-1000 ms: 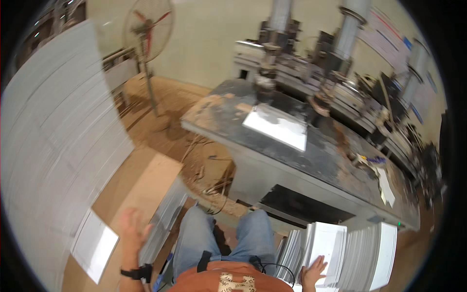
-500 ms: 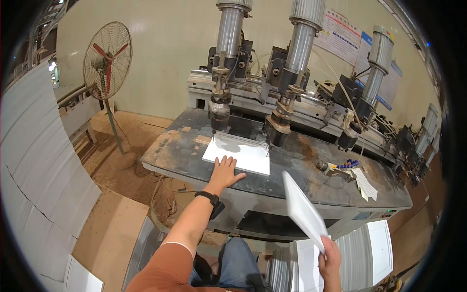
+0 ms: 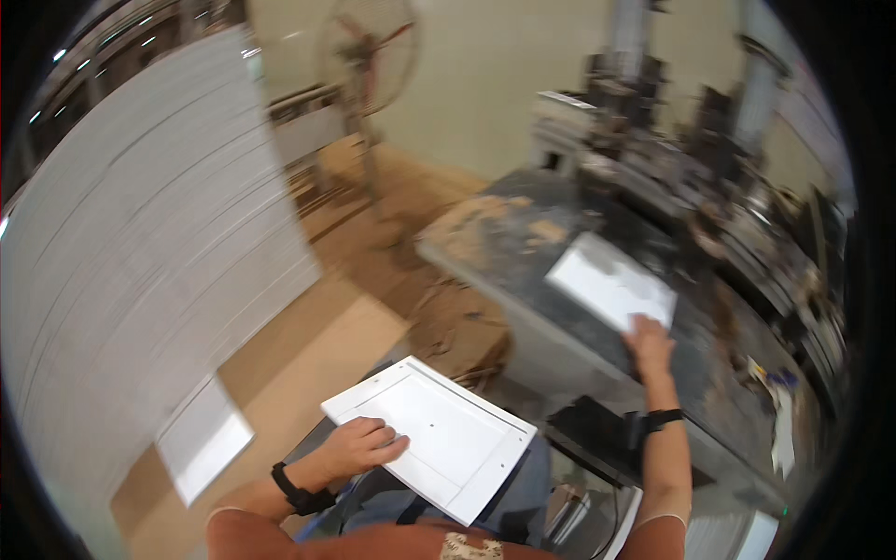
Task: Moving and stacking white furniture panels from a machine table to a large stack in a workshop.
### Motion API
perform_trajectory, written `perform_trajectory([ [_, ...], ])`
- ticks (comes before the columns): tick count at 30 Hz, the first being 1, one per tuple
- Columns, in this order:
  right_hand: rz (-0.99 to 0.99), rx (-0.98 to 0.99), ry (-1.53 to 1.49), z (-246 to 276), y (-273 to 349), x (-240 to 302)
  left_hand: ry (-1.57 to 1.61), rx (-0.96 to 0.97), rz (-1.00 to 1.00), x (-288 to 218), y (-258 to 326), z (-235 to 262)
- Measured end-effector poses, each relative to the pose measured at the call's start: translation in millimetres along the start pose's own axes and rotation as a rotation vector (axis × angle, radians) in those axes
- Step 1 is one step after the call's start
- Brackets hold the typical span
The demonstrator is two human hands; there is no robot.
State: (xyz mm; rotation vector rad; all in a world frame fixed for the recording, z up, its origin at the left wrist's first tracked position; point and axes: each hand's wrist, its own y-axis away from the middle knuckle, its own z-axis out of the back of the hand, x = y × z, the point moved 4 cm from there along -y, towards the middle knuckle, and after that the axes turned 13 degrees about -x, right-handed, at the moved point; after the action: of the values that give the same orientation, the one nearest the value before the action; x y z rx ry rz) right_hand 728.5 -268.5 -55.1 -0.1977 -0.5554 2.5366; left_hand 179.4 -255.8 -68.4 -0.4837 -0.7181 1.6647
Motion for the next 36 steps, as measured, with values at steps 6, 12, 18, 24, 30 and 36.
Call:
perform_trajectory([
  [6,0.132,-0.165,-0.184,-49.3,-48.3,-7.5,-0.561,0.015,0.442,-64.2,83.4,146.7],
  [12,0.123,-0.270,-0.124,-31.0,-21.0,15.8,-1.124,0.049,0.804,-57.9,169.9,212.4],
  [18,0.297,-0.146,-0.320,44.8,148.2,4.3,-1.201,0.080,1.008,-20.7,274.8,209.9],
  [24,-0.015,-0.069,0.063,102.2,388.4,-84.2,-0.829,0.153,1.124,-6.6,332.7,193.9],
  [30,-0.576,0.266,0.172,55.2,576.9,-91.8,-0.834,0.477,1.325,17.3,346.7,205.6],
  [36,-0.622,0.218,-0.002,78.5,527.9,-31.1,-0.573,0.192,0.892,81.4,135.3,99.5],
])
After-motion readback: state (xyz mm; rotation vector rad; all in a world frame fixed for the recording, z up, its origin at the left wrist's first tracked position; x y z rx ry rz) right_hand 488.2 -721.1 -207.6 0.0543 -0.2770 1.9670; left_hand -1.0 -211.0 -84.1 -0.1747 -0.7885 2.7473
